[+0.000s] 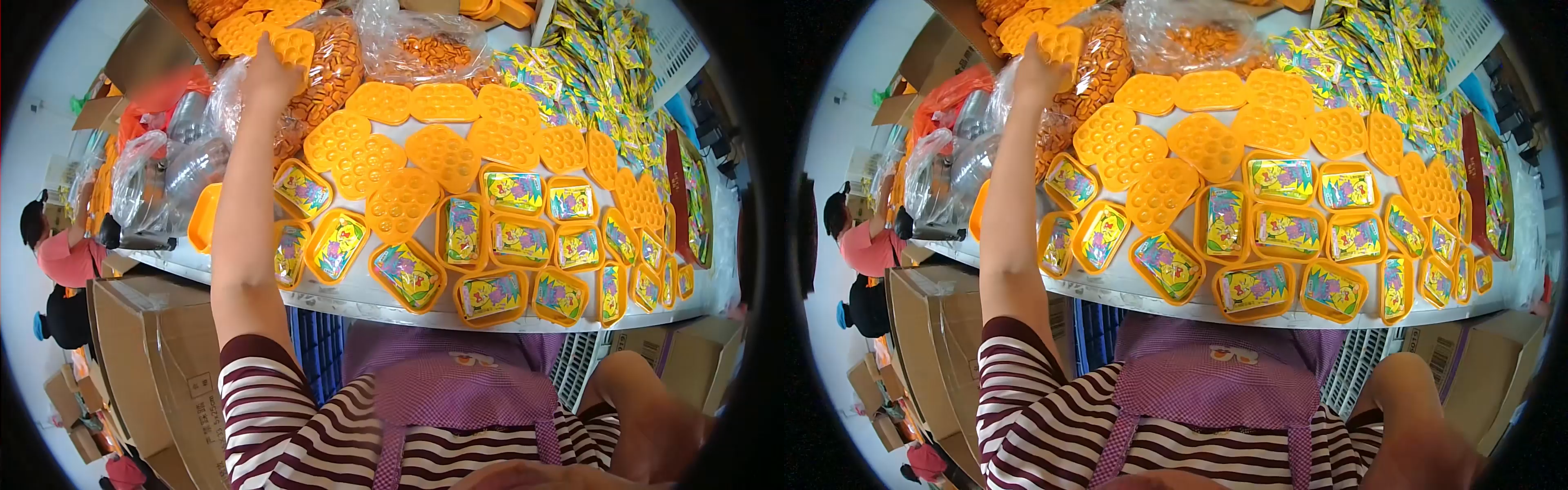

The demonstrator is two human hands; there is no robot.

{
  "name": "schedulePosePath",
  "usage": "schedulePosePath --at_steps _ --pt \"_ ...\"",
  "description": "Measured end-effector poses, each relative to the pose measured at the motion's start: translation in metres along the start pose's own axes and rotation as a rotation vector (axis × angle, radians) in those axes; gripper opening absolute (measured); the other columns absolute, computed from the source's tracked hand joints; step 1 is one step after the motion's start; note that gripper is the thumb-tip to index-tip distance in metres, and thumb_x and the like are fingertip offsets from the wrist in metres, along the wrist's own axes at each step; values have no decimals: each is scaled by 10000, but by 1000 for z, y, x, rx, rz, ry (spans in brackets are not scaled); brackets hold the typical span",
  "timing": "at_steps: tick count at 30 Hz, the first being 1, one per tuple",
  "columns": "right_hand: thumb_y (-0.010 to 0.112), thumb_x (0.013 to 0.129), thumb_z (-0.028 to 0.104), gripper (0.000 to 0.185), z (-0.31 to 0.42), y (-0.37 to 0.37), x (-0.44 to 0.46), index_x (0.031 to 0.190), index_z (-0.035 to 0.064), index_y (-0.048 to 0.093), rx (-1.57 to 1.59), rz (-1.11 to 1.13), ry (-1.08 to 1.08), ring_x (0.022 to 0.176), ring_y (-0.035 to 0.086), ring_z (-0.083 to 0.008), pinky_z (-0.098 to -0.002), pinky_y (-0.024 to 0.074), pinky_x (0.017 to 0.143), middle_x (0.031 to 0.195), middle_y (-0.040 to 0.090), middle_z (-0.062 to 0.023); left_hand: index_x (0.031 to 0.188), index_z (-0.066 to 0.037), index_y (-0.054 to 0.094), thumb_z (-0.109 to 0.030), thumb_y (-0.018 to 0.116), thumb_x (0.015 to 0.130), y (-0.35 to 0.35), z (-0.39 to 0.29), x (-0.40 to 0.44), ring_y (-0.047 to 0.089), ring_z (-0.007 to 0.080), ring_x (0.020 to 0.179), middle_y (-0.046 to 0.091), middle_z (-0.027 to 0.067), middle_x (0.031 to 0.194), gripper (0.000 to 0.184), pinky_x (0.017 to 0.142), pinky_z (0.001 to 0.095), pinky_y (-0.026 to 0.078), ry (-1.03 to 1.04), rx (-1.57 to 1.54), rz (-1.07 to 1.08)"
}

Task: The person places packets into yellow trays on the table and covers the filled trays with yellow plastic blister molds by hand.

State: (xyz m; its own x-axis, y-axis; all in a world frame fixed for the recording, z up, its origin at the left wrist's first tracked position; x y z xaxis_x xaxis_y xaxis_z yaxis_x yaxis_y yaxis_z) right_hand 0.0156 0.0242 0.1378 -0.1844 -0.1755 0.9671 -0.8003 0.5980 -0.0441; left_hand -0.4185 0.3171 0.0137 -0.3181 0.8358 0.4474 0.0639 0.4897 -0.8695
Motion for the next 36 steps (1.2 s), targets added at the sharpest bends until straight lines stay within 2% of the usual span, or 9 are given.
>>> schedulePosePath --at_steps 4,7,10,14,23,28,30,32,36 --pt "463 902 382 343 3 5 -3 1162 165 511 108 -73 24 1053 475 -132 -460 308 919 1119 546 5 1167 10 532 -419 703 691 -6 30 30 603 305 955 630 213 991 663 857 355 447 -29 -508 133" --pt "472 895 392 357 3 15 2 1163 160 510 157 -116 -27 1062 464 -129 -466 301 920 1103 546 5 1135 -4 550 -278 694 764 13 49 60 590 158 926 618 128 1061 483 753 308 467 -93 -482 79" --pt "491 882 404 387 -5 -18 2 1179 156 498 106 -8 -96 1069 457 -130 -472 292 922 1095 544 8 1133 4 552 -326 711 741 39 53 69 597 183 926 618 132 1061 537 763 313 471 -104 -691 131" --pt "551 854 373 416 4 27 17 1202 154 487 25 158 -158 1091 452 -141 -472 283 934 1165 532 16 1252 -123 497 -523 667 672 46 35 69 402 353 1200 472 195 1256 724 956 483 365 -188 -285 76" --pt "593 833 348 456 10 24 4 1229 155 477 81 -1 -68 1154 422 -152 -459 278 953 1278 484 -34 1141 142 479 -147 784 653 21 14 54 612 190 790 624 170 961 644 682 282 490 -263 -695 89" --pt "601 827 355 479 22 4 0 1242 155 471 132 150 -18 1185 404 -156 -454 275 962 1320 459 -80 1078 90 540 -113 761 671 32 21 51 621 180 718 641 141 929 505 633 288 499 -283 -874 -73" --pt "440 889 336 315 10 12 -8 1023 66 532 851 -482 -154 935 539 -217 -490 387 871 1027 560 -84 1131 71 535 -81 740 686 19 18 47 625 153 699 648 131 917 513 605 282 503 -335 -976 -155" --pt "391 905 326 357 -7 30 -23 947 12 554 981 -618 6 841 600 -256 -478 445 832 912 602 -108 1163 72 511 -88 736 691 1 17 40 625 154 709 646 136 926 547 620 274 504 -184 -965 -119" --pt "483 877 349 455 -26 60 -69 1130 -29 464 236 -19 927 951 564 -282 -384 444 851 1072 542 -188 1157 66 517 -94 727 701 -37 -9 -1 626 150 761 646 128 948 527 674 264 503 -24 -1191 -21"
Point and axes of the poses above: each hand's wrist, its own x-axis towards the middle knuckle, its own y-axis out of the palm, z = x × y, the point moved 3 cm from there along x, towards the middle knuckle
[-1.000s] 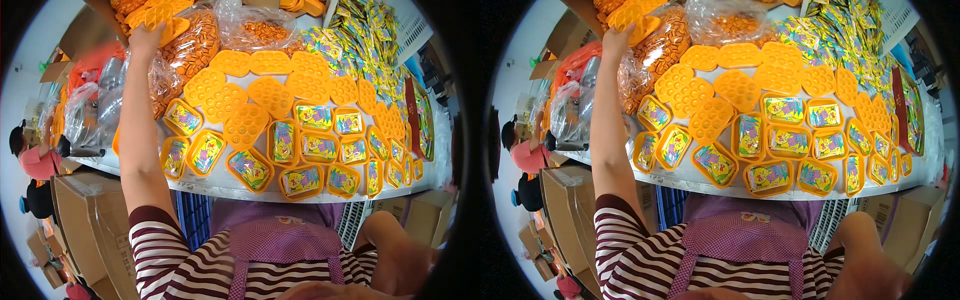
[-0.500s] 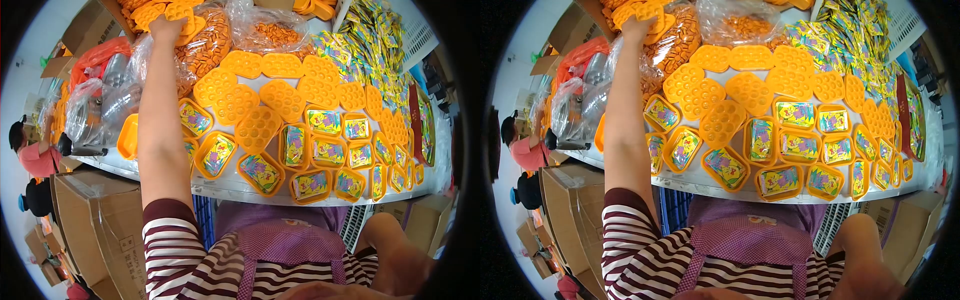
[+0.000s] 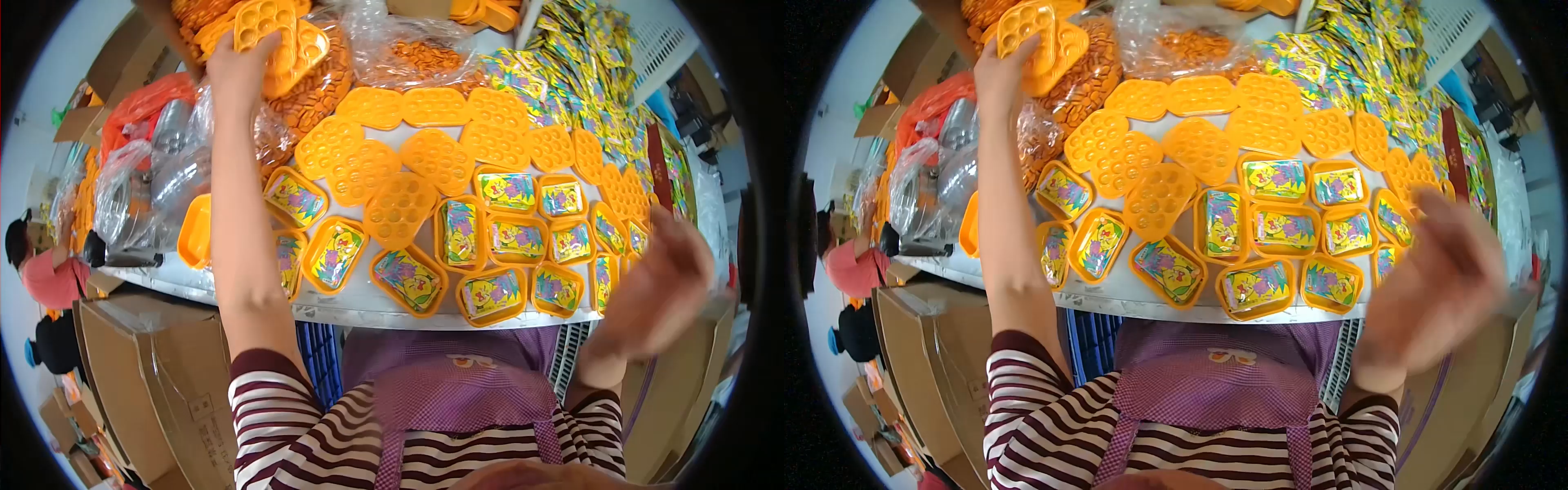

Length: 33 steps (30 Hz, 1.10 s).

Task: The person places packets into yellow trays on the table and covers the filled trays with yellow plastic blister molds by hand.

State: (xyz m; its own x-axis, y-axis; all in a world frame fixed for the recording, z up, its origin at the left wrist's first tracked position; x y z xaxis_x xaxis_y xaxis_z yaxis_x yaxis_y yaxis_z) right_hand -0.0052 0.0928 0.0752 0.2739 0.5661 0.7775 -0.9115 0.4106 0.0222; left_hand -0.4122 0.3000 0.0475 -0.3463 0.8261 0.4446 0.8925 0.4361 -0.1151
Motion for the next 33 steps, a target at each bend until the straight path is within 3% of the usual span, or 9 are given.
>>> schedulePosePath --at_steps 2,4,6,11,14,17,23,24,33 --pt "439 917 337 479 -28 21 -1 1213 -40 431 69 358 301 968 549 -221 -357 408 891 1093 553 -154 1079 37 571 -91 722 710 9 -25 -33 621 142 818 646 105 967 419 725 259 498 61 111 -20" --pt "454 919 355 525 -44 45 -6 1286 -14 382 348 510 586 959 532 -189 -329 408 865 1138 546 -135 1091 43 561 -83 732 705 33 -73 -91 612 158 867 632 115 1007 440 769 273 493 -53 -53 188" --pt "443 929 355 503 -55 58 -16 1300 21 386 417 515 820 958 527 -173 -321 406 858 1155 543 -122 1081 44 563 -66 742 699 45 -77 -135 599 177 912 617 122 1050 436 806 293 483 -139 -52 303" --pt "529 907 302 367 -73 76 -33 1146 23 519 410 466 1068 802 546 -99 -254 446 693 962 607 -44 1041 22 586 -16 729 696 81 -84 -212 579 194 978 611 117 1072 376 846 305 466 233 123 663" --pt "581 882 264 293 -83 64 -41 1044 21 567 469 395 1035 747 555 -83 -228 443 648 887 616 -26 1062 18 574 -8 728 695 89 -82 -227 582 224 986 618 121 1051 399 861 327 459 216 26 658" --pt "603 869 235 268 -103 33 -21 1019 14 580 329 83 807 687 554 -82 -209 441 606 857 618 -25 1104 12 549 -15 687 742 72 -55 -239 575 249 1006 598 135 1087 389 867 357 453 -350 -347 381" --pt "593 872 198 220 -125 -45 -10 1015 32 609 88 42 835 669 577 -78 -211 470 565 850 629 -16 1254 -11 436 -45 567 844 46 -16 -235 497 273 1100 454 185 1279 432 806 327 445 -818 -1552 146" --pt "593 872 206 237 -124 -49 -12 1019 20 601 66 79 853 639 562 -79 -207 458 543 835 626 -21 1295 -18 388 -74 539 867 45 -11 -239 475 290 1103 426 193 1296 457 787 345 433 -843 -1564 32" --pt "652 828 173 231 -84 -13 -40 992 25 585 288 147 986 575 549 -73 -198 476 474 781 612 -18 1305 -25 374 -131 491 897 96 -24 -252 470 309 1112 431 191 1291 438 905 423 421 -1049 -1679 173"
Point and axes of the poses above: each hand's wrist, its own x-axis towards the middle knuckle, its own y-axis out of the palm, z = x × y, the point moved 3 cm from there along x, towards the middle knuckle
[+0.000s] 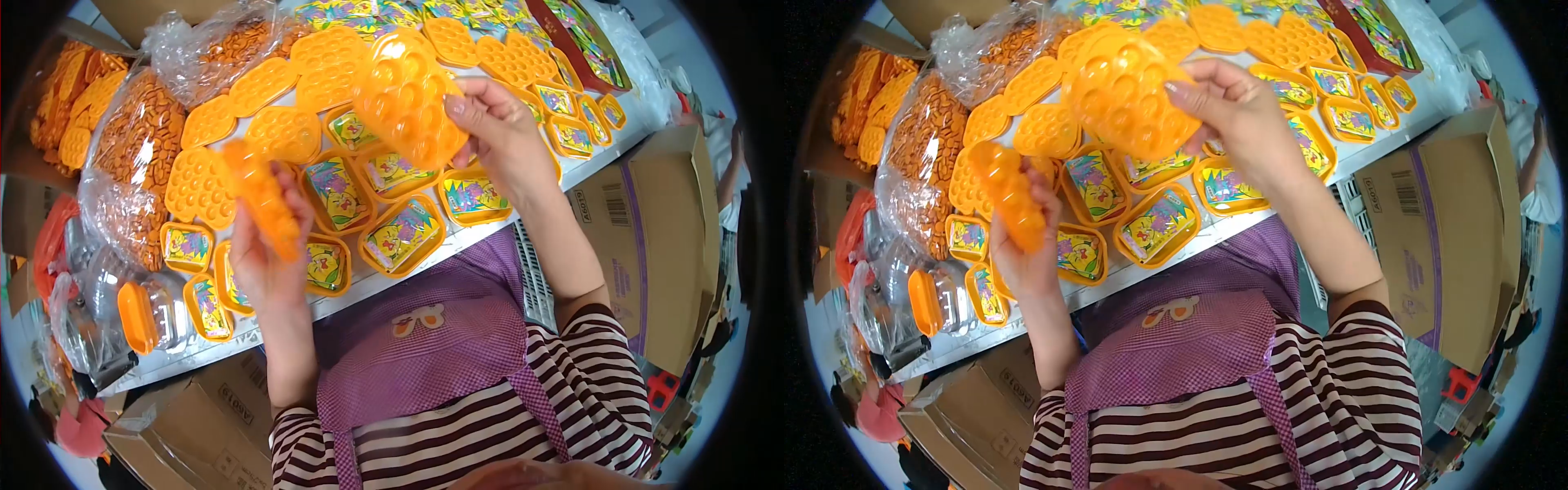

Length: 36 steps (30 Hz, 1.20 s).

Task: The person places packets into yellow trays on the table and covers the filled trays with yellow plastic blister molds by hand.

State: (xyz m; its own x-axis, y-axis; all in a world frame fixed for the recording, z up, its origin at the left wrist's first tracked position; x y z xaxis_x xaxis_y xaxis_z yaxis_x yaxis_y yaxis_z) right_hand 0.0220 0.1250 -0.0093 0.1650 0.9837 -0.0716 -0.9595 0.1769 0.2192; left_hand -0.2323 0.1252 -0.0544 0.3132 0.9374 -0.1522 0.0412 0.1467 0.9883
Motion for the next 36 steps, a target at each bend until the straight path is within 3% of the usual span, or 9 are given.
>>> schedulePosePath --at_steps 1,4,10,16,18,24,27,30,36 --pt "638 836 140 218 2 9 -7 1005 17 577 61 59 35 583 566 -74 -213 502 455 808 616 -25 1308 -42 373 -114 490 894 3 5 1 459 301 1145 459 162 1263 436 924 453 414 -20 -32 -23" --pt "609 855 117 203 4 36 -26 1016 1 564 74 245 75 610 592 -82 -226 515 466 823 618 -36 1301 -67 377 -133 485 902 1 18 1 447 259 1188 451 107 1294 419 977 457 381 200 590 -187" --pt "585 876 134 191 -16 55 -27 985 -12 529 38 252 138 627 603 -89 -223 514 477 781 610 -44 1329 -43 344 -408 417 926 13 38 -7 420 276 1214 430 114 1318 549 1014 442 342 -37 495 109" --pt "583 881 153 165 -28 66 -39 856 18 492 40 300 235 579 579 -72 -210 479 447 717 590 -27 1355 -47 289 -612 410 844 14 36 -12 421 268 1216 394 117 1345 772 991 428 379 31 949 291" --pt "590 879 161 183 -29 67 -43 850 19 478 -11 331 269 569 569 -65 -211 458 439 696 588 -19 1343 -27 302 -529 610 749 10 34 -13 454 258 1186 421 121 1318 836 973 406 399 -18 816 222" --pt "727 734 134 255 -23 65 -45 840 44 513 -734 174 -99 603 538 -165 -295 440 548 725 567 -65 1364 -60 282 -673 532 725 -1 32 -14 397 268 1235 378 109 1358 920 975 424 388 -8 889 251" --pt "764 634 129 337 -19 69 -42 904 65 572 -786 33 -812 796 527 -256 -351 428 701 895 548 -103 1366 -80 287 -623 552 755 -2 36 -13 392 266 1236 384 98 1355 860 972 438 383 -51 776 261" --pt "761 601 129 451 -9 71 -45 1010 61 584 -914 133 -910 937 480 -305 -383 391 795 1035 513 -112 1364 -98 298 -549 564 796 -6 37 -14 400 268 1228 395 88 1347 773 979 442 372 -84 747 235" --pt "704 649 49 397 -5 64 -36 1028 40 585 -794 88 -937 936 507 -301 -368 413 803 1041 538 -119 1349 -112 327 -464 562 835 4 50 -14 393 255 1236 409 81 1335 666 1021 443 324 -128 738 190"
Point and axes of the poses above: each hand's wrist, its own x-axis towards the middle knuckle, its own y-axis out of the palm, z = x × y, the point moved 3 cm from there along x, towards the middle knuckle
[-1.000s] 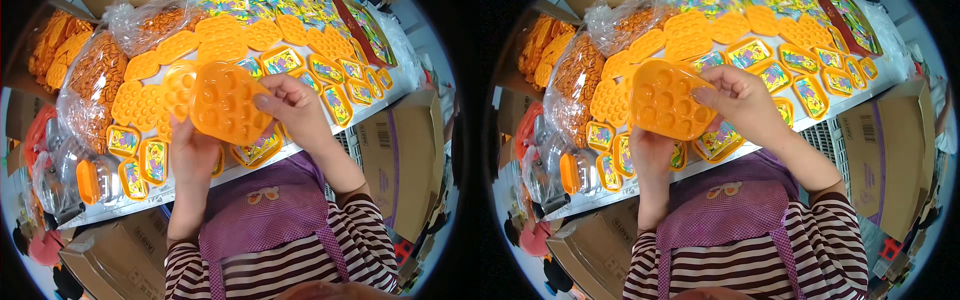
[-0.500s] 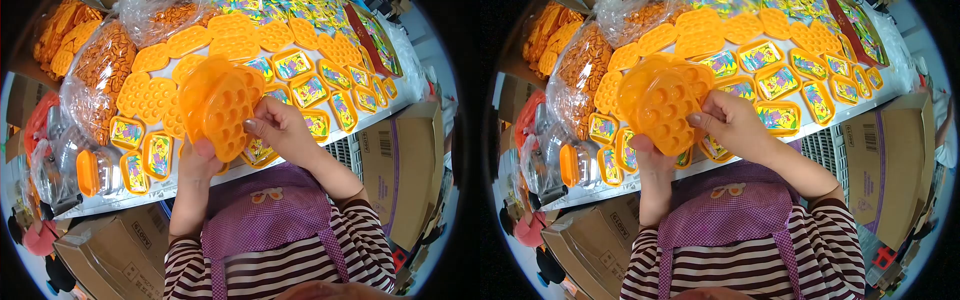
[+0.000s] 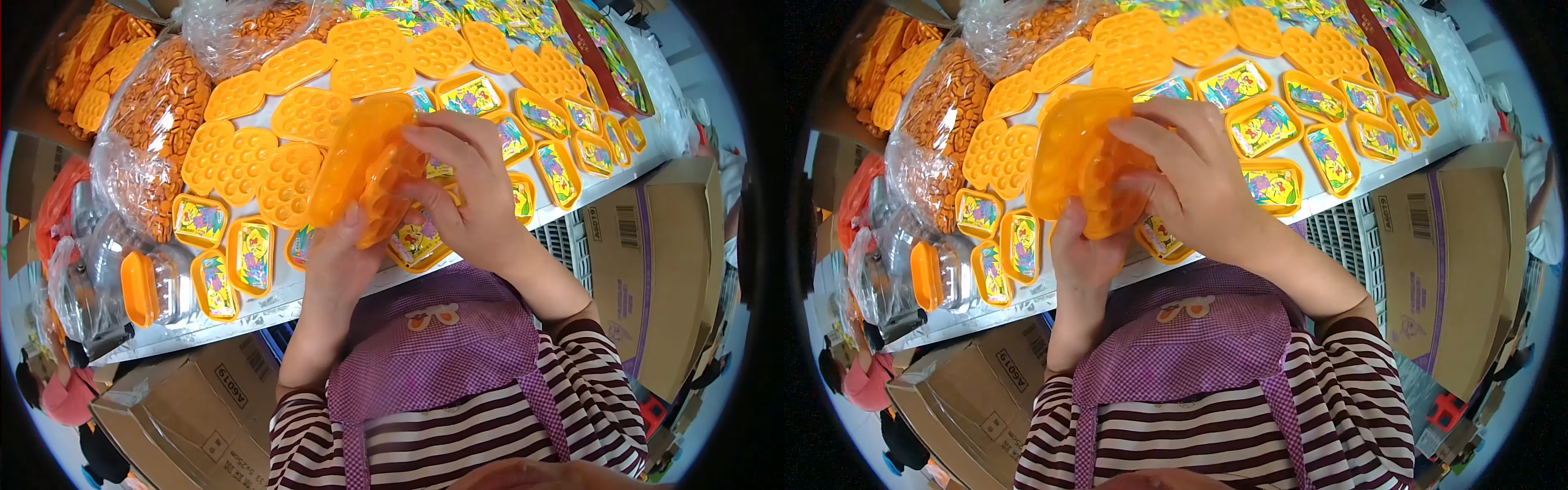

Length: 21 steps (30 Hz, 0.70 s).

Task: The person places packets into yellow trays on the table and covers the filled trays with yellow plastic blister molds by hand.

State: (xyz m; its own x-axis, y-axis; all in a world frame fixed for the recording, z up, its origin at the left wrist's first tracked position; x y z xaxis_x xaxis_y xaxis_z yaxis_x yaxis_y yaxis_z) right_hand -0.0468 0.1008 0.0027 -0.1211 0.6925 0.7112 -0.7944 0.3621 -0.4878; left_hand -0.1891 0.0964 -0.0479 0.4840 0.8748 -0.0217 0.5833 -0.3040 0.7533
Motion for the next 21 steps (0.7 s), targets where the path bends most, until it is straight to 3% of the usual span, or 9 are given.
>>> schedulePosePath --at_steps 16,21 --pt "686 647 -22 289 -9 4 -5 922 24 609 -4 -77 50 812 567 -287 -351 478 683 918 590 -117 1340 -80 308 -439 413 926 11 13 1 370 242 1255 378 80 1344 558 1048 410 298 8 8 -103" --pt "657 665 15 232 -12 9 -7 888 40 597 -8 -94 66 805 568 -288 -364 479 676 900 587 -115 1340 -93 319 -433 413 930 -5 24 -6 377 237 1249 387 73 1342 542 1042 404 301 -38 79 -291"
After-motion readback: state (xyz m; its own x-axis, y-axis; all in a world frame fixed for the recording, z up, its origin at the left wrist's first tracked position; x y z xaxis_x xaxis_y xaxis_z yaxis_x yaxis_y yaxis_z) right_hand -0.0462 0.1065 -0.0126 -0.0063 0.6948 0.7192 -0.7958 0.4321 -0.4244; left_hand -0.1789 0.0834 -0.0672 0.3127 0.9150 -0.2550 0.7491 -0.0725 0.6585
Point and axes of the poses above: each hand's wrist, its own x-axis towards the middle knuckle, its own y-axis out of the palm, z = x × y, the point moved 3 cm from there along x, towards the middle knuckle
